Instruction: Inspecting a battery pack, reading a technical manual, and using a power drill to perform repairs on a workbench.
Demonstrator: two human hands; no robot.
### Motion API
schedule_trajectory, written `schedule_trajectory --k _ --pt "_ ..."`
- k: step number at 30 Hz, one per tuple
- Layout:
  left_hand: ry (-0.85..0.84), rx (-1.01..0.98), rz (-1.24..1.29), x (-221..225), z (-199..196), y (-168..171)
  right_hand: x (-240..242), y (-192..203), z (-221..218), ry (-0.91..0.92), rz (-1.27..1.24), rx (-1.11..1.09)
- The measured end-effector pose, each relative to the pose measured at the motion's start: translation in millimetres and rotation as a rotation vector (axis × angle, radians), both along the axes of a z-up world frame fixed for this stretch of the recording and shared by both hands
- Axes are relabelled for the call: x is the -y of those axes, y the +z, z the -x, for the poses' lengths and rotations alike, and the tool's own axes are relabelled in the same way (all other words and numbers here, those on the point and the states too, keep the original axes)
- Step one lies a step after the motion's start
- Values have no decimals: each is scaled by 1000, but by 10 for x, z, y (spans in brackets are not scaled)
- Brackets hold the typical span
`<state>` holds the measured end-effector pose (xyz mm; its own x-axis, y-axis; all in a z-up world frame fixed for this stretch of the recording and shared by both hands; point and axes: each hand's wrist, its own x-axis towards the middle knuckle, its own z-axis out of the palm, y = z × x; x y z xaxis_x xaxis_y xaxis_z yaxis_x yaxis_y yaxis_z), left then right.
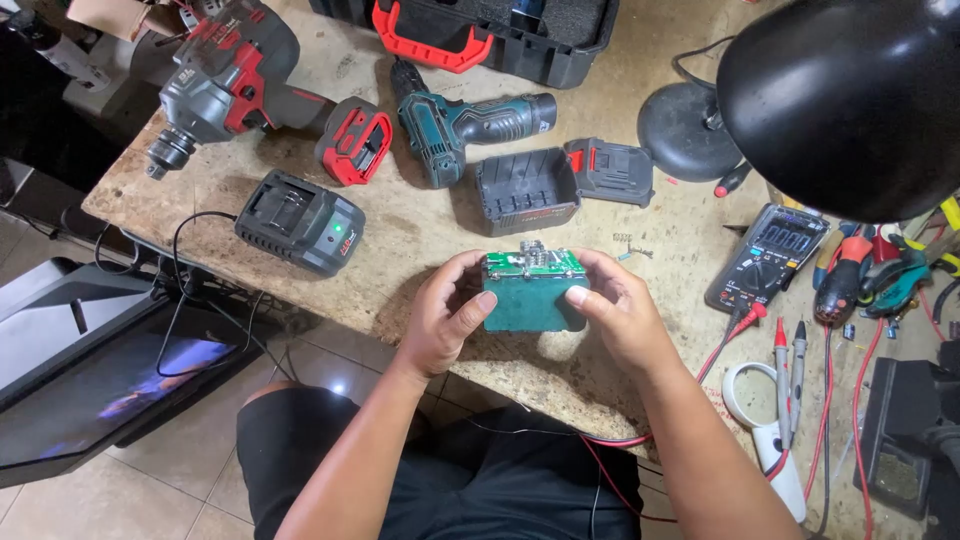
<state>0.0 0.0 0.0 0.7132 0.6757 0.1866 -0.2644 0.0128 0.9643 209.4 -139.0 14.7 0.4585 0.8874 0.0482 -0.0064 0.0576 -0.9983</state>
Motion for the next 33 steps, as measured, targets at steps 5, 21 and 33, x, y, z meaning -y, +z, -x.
schedule_trajectory --k 5,21,33 --pt "-47 -80 -42 -10 51 136 125 71 -113 63 29 176" --pt "-504 -852 -165 -645 44 467 -20 228 -211 211 569 318" --pt "637 -498 -492 19 -574 -1130 -950 1469 -462 -84 177 1242"
